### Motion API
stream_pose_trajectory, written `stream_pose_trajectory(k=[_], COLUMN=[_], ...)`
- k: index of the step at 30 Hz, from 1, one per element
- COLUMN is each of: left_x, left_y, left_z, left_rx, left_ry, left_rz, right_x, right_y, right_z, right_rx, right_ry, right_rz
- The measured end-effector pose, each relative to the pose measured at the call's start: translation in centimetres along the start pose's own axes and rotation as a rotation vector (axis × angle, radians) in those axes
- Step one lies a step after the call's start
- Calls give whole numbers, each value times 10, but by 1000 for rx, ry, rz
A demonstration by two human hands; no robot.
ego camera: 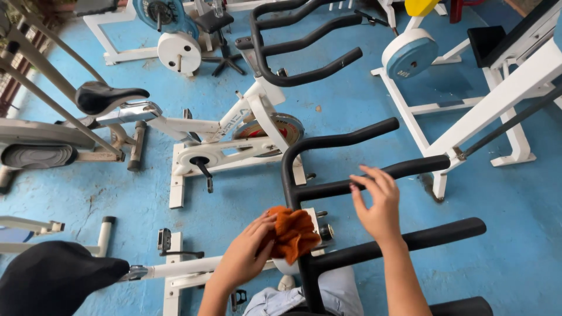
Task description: The person is seen cleaning gym equipment with a cloth.
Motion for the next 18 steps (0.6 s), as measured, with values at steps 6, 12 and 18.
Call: stream_pose_trajectory(k=[6,12,18], left_x=[-9,-27,-1], left_y=[-32,-65,-80], left_z=[-19,-44,-5], left_rx=[-124,11,189], left_ry=[142,440,283], left_rz=[-234,-364,-638], right_x=[27,27,19], right_y=[-23,-52,-49], right_z=[4,14,17], right_rx=[163,-9,-57], right_ry=[-68,-61,-88], right_rz=[169,378,421])
Point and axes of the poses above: each hand's wrist, its own z-axis away from the middle knuckle, its own y-axis out of the back of the hand, x = y × z, the point moved 1 cm from there along -z, towards the middle knuckle, and after that the axes turned 6 degrees about -z, right-handed, at the moved point
